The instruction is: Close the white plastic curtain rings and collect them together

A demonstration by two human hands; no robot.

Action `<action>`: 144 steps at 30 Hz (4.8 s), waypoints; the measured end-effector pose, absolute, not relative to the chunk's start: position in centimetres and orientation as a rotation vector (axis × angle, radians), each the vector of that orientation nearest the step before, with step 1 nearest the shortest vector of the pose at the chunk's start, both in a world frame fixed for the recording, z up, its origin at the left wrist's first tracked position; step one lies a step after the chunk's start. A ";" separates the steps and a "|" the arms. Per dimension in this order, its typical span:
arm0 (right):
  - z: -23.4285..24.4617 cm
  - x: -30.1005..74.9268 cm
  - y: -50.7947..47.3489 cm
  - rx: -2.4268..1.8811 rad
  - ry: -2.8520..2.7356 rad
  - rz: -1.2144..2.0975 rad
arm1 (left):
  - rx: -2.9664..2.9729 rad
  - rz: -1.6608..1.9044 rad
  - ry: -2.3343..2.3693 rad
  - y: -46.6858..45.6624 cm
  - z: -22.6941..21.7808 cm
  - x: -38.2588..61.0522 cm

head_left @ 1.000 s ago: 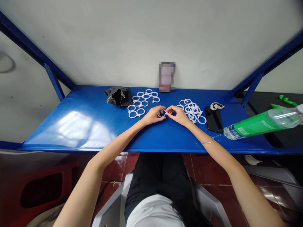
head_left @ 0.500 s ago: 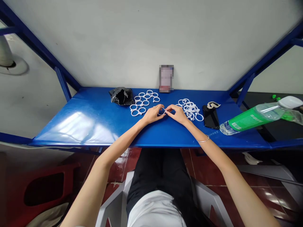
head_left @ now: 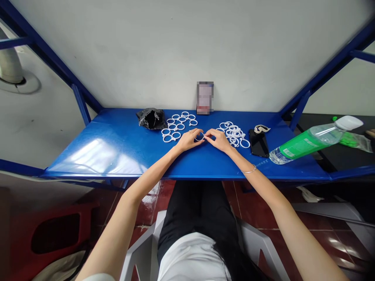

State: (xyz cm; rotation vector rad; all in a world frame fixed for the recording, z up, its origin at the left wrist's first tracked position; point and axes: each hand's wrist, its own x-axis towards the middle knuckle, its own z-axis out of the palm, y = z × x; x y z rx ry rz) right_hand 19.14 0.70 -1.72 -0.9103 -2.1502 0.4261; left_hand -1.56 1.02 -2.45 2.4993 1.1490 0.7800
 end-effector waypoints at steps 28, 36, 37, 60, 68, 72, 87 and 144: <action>-1.0 19.6 0.5 -0.984 -2.182 0.305 | 2.517 0.788 1.181 1.0 -2.4 -1.5; -1.0 19.5 0.5 -0.970 -2.207 0.324 | 2.522 0.745 1.184 1.1 -2.4 -1.7; -1.0 19.5 0.4 -0.968 -2.208 0.327 | 2.526 0.747 1.184 1.1 -2.4 -1.7; -1.8 19.4 0.8 -0.942 -2.131 0.214 | 2.584 0.775 1.189 1.0 -2.2 -1.6; -2.1 19.4 0.9 -0.944 -2.127 0.175 | 2.595 0.775 1.202 0.8 -2.1 -1.5; -2.1 19.4 0.9 -0.944 -2.133 0.173 | 2.600 0.782 1.191 0.8 -2.0 -1.5; -2.1 19.4 0.9 -0.962 -2.133 0.190 | 2.595 0.781 1.203 0.8 -2.2 -1.5; -1.3 19.4 0.5 -0.976 -2.175 0.268 | 2.541 0.746 1.211 0.8 -2.0 -1.7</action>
